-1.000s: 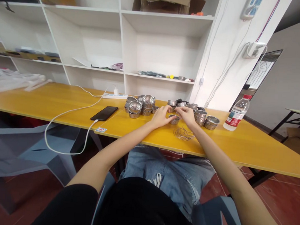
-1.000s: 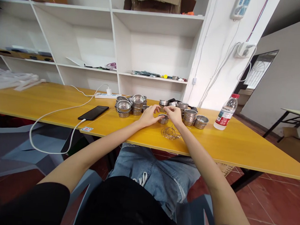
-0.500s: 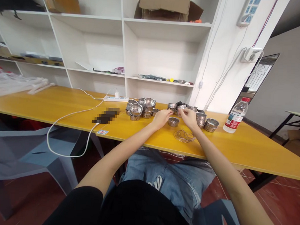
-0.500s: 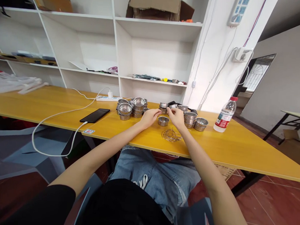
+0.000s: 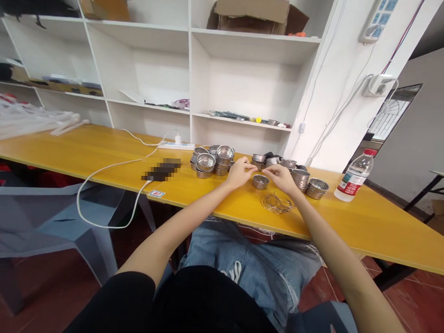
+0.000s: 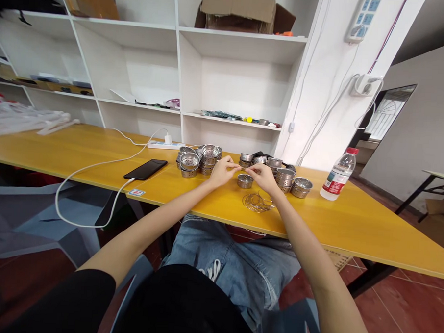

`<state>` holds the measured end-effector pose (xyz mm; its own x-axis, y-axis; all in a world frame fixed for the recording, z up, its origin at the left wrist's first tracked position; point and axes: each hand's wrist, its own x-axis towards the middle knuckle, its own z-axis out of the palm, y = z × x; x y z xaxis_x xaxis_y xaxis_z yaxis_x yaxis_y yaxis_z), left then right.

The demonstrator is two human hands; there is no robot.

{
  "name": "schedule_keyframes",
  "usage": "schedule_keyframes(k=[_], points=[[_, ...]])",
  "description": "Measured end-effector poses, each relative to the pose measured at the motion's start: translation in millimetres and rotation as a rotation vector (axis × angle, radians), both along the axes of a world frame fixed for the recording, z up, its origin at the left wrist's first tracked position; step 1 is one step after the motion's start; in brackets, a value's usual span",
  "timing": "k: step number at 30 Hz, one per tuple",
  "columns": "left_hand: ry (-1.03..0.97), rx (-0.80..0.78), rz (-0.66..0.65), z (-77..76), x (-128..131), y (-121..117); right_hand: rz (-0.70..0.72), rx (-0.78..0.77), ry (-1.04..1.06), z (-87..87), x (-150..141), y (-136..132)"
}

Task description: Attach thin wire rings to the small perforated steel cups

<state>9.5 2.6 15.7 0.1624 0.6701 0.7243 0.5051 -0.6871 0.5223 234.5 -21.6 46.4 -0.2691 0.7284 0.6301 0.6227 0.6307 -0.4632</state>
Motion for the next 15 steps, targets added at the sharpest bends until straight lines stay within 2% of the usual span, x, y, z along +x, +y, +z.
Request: schedule_keyframes(k=[3, 8, 15], points=[[0.038, -0.005, -0.019, -1.0, 1.5, -1.7, -0.005, -0.066, 0.003, -4.0, -0.2, 2.1], [0.139, 0.031, -0.056, -1.4, 3.5, -7.5, -0.041, 0.02, -0.093, -7.6, -2.9, 1.9], [0.312, 0.092, 0.106, 1.8, 10.5, -17.7, -0.043, 0.165, -0.272, -7.8, -3.5, 2.4]])
